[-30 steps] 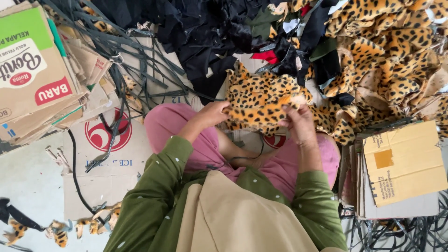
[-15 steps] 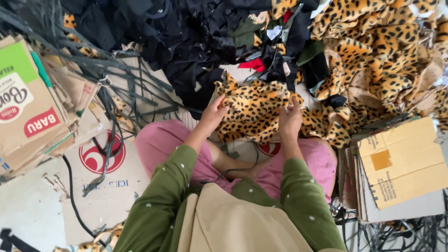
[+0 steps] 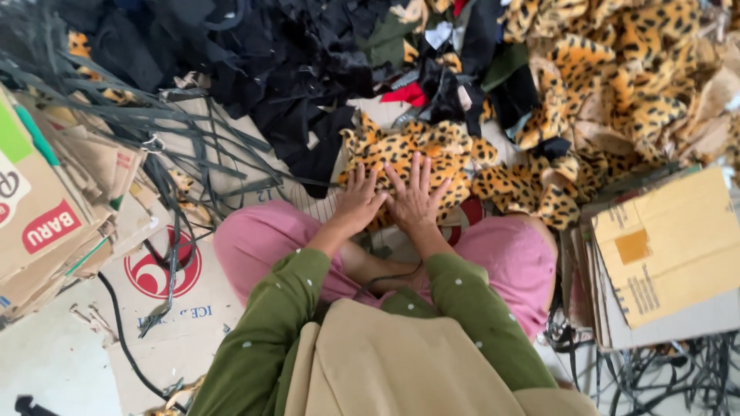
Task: The person sits on the floor and folds a piece of leopard-print fabric, then places it into a cardboard box. They then pick up a piece of black fabric, fold it, and place it into the same box.
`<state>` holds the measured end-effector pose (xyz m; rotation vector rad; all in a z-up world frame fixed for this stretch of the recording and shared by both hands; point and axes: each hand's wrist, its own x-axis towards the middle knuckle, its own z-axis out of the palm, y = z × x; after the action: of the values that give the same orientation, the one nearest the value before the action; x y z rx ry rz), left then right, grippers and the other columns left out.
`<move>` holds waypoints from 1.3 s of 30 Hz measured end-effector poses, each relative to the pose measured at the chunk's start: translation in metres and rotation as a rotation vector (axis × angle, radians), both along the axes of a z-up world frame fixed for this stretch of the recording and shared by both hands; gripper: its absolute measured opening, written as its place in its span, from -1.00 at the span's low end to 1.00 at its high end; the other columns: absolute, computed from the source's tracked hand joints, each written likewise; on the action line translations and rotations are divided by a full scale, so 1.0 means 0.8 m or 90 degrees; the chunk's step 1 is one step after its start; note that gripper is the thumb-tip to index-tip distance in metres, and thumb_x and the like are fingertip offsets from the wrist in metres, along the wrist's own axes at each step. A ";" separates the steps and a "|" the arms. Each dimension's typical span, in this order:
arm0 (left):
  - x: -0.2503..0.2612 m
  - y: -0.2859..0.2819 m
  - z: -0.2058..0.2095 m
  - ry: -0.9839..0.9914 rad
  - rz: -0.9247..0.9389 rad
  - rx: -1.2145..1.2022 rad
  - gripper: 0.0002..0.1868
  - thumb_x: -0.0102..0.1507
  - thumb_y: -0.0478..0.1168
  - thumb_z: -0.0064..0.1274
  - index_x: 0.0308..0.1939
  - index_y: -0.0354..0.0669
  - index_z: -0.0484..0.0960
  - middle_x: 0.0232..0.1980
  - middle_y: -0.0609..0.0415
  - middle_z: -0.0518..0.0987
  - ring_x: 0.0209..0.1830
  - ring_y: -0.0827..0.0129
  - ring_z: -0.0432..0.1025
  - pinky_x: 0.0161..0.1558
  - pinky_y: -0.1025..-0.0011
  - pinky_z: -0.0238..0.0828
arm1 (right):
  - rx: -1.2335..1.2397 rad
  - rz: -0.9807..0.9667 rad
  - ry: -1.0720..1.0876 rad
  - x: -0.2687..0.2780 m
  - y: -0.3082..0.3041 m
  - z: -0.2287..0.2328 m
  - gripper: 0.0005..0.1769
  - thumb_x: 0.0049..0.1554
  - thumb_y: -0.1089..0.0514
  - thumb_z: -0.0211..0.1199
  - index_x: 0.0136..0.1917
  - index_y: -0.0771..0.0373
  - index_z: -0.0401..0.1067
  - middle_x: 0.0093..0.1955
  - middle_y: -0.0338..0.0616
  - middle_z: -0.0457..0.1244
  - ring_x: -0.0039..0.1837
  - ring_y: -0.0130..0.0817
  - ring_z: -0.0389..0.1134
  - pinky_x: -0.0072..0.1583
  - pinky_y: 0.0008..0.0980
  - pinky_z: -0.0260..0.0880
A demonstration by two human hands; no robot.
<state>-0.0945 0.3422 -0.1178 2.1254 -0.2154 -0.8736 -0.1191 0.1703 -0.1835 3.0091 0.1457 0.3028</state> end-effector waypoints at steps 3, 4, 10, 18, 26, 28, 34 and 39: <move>-0.004 -0.004 -0.001 0.023 -0.012 0.025 -0.21 0.49 0.21 -0.46 0.65 -0.09 -0.30 0.66 -0.19 -0.54 0.63 -0.21 -0.60 0.39 -0.47 -0.56 | -0.051 -0.014 -0.021 0.000 -0.003 -0.013 -0.27 0.26 -0.57 -0.35 0.66 -0.63 -0.22 0.74 -0.07 -0.16 0.73 0.00 -0.27 0.43 0.61 -0.52; 0.001 -0.006 0.019 0.013 -0.015 0.025 -0.21 0.49 0.21 -0.46 0.65 -0.09 -0.30 0.66 -0.19 -0.54 0.63 -0.21 -0.60 0.39 -0.47 -0.56 | -0.051 -0.017 -0.031 0.012 -0.004 0.003 -0.27 0.26 -0.57 -0.35 0.66 -0.63 -0.22 0.74 -0.07 -0.16 0.73 0.00 -0.27 0.43 0.61 -0.52; -0.026 0.004 0.048 -0.002 -0.026 0.024 -0.24 0.50 0.16 -0.45 0.65 -0.10 -0.29 0.65 -0.21 -0.54 0.64 -0.17 -0.59 0.42 -0.41 -0.52 | 0.519 -0.064 0.320 0.034 -0.055 0.107 -0.57 0.23 -0.02 0.25 0.34 0.00 0.37 0.17 0.10 0.35 0.23 0.16 0.39 0.11 0.20 0.43; -0.045 -0.011 0.045 -0.060 -0.021 -0.021 -0.24 0.50 0.11 -0.37 0.64 -0.12 -0.26 0.65 -0.25 -0.51 0.63 -0.21 -0.56 0.39 -0.47 -0.41 | -0.037 -0.290 0.307 0.031 -0.267 0.060 -0.67 0.19 -0.05 0.09 0.13 -0.08 0.58 0.19 -0.19 0.35 0.33 -0.14 0.31 0.28 -0.05 0.20; -0.049 -0.023 0.125 -0.036 0.070 -0.196 -0.27 0.50 0.05 -0.30 0.64 -0.16 -0.19 0.65 -0.30 -0.43 0.63 -0.22 -0.55 0.45 -0.33 -0.33 | 1.179 -0.302 -0.161 -0.001 -0.252 0.273 -0.86 0.29 0.22 0.31 -0.12 0.10 0.40 -0.19 -0.32 0.25 -0.10 -0.45 0.36 0.01 -0.27 0.59; -0.054 -0.029 0.137 -0.007 0.093 -0.254 -0.26 0.49 0.06 -0.27 0.63 -0.16 -0.16 0.65 -0.29 -0.42 0.63 -0.21 -0.56 0.48 -0.25 -0.23 | 1.323 -0.264 -0.125 -0.019 -0.217 0.322 -0.80 0.34 0.21 0.23 -0.15 0.05 0.34 -0.21 -0.38 0.30 -0.08 -0.47 0.45 0.11 -0.19 0.65; -0.070 -0.034 0.141 0.039 0.131 -0.357 -0.32 0.44 0.11 -0.10 0.60 0.15 0.09 0.64 -0.11 -0.01 0.61 0.01 -0.09 0.52 0.08 -0.06 | 1.409 -0.258 0.111 -0.037 -0.130 0.289 -0.86 0.27 0.13 0.27 -0.14 0.12 0.44 -0.27 -0.24 0.34 -0.20 -0.33 0.45 0.09 0.07 0.65; -0.085 -0.016 0.121 0.039 0.206 -0.533 -0.37 0.42 -0.15 0.02 0.54 -0.15 0.21 0.52 -0.46 0.16 0.54 -0.24 0.01 0.47 -0.05 0.02 | 1.384 -0.322 0.202 -0.049 -0.046 0.236 -0.81 0.30 0.14 0.19 -0.17 0.15 0.36 -0.32 -0.35 0.24 -0.25 -0.35 0.45 -0.13 -0.16 0.69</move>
<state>-0.1628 0.3295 -0.0209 1.3005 -0.1588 -0.5186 -0.1585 0.1336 0.0055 4.4850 -2.3448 -0.4786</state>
